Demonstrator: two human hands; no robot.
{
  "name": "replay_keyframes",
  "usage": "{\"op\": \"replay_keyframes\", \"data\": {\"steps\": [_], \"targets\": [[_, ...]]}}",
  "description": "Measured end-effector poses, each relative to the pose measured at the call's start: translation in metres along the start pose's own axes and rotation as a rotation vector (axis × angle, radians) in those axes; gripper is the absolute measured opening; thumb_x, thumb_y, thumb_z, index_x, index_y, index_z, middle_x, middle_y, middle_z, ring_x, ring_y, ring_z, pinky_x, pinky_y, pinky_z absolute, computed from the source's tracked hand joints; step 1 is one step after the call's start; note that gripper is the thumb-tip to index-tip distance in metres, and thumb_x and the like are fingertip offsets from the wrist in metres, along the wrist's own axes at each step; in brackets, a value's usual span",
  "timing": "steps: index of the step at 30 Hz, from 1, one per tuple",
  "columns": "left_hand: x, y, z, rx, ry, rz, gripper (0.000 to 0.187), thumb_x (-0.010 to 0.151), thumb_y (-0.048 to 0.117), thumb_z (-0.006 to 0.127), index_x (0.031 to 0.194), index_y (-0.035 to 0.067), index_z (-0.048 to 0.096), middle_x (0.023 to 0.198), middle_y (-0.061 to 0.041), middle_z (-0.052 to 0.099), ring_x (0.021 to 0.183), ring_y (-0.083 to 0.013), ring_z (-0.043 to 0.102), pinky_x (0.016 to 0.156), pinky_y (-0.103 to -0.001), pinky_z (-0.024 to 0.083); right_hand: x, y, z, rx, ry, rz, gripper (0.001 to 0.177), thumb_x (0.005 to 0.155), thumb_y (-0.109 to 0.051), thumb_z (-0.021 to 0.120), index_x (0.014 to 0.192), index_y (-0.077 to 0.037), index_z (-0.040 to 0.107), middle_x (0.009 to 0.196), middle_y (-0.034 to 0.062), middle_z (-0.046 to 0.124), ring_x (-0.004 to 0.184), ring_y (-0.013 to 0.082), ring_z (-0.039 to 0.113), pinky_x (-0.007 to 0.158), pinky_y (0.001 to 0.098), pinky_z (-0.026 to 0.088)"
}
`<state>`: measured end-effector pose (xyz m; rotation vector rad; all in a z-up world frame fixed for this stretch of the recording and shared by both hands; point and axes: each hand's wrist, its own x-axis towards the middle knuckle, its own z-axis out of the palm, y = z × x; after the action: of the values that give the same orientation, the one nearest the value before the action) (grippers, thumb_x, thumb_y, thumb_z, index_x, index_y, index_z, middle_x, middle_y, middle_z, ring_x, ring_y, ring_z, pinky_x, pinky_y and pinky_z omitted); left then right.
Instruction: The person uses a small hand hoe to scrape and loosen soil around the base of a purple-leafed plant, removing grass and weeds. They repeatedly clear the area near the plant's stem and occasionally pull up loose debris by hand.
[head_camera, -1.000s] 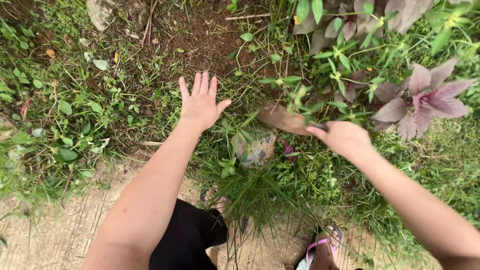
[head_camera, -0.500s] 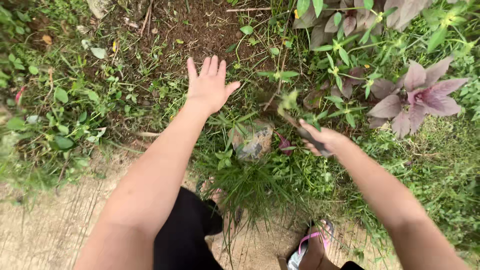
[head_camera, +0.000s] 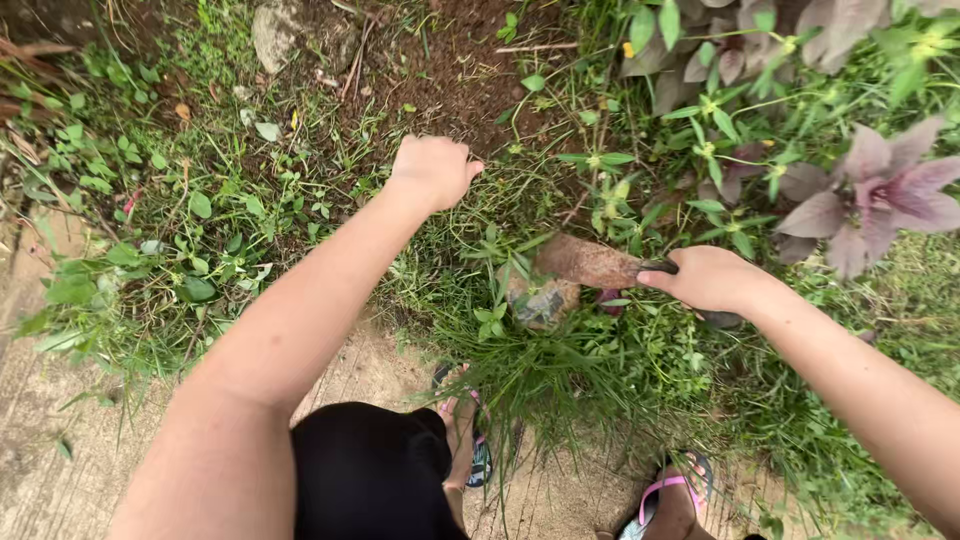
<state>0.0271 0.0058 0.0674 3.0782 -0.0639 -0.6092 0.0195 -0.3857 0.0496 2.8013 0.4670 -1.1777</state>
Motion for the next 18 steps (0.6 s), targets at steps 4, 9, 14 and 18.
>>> {"op": "replay_keyframes", "data": {"steps": [4, 9, 14, 18], "targets": [[0.019, -0.015, 0.073, -0.296, -0.139, -0.169, 0.058, 0.108, 0.051, 0.035, 0.118, 0.005, 0.068, 0.123, -0.018, 0.071, 0.116, -0.0314, 0.068, 0.103, -0.049, 0.051, 0.039, -0.047, 0.010, 0.013, -0.099, 0.022, 0.071, 0.098, -0.067, 0.046, 0.102, -0.003, 0.077, 0.094, 0.0169, 0.076, 0.088, 0.0285, 0.076, 0.087, 0.0432, 0.059], [0.051, -0.017, 0.160, -0.426, -0.187, -0.217, 0.060, 0.103, 0.054, 0.041, 0.122, 0.003, 0.067, 0.125, -0.019, 0.067, 0.115, -0.0366, 0.065, 0.097, -0.050, 0.052, 0.105, -0.105, 0.039, 0.009, -0.082, -0.014, 0.070, 0.104, -0.058, 0.049, 0.096, 0.005, 0.077, 0.088, 0.0171, 0.073, 0.082, 0.0293, 0.070, 0.078, 0.0431, 0.058], [0.070, 0.003, 0.156, -0.376, -0.266, -0.241, 0.063, 0.107, 0.055, 0.036, 0.113, 0.004, 0.074, 0.118, -0.016, 0.072, 0.109, -0.0369, 0.068, 0.093, -0.049, 0.054, 0.113, -0.077, 0.090, 0.512, -0.104, 0.119, 0.065, 0.101, -0.058, 0.052, 0.111, 0.005, 0.065, 0.078, 0.0133, 0.069, 0.070, 0.0221, 0.070, 0.067, 0.0380, 0.059], [0.070, 0.031, 0.170, -0.210, -0.244, -0.191, 0.057, 0.105, 0.052, 0.041, 0.109, 0.008, 0.075, 0.115, -0.012, 0.073, 0.105, -0.0324, 0.069, 0.087, -0.047, 0.054, 0.120, -0.065, 0.137, 1.097, -0.140, 0.168, 0.064, 0.095, -0.056, 0.062, 0.109, 0.007, 0.063, 0.069, 0.0110, 0.065, 0.055, 0.0231, 0.063, 0.055, 0.0384, 0.053]]}}
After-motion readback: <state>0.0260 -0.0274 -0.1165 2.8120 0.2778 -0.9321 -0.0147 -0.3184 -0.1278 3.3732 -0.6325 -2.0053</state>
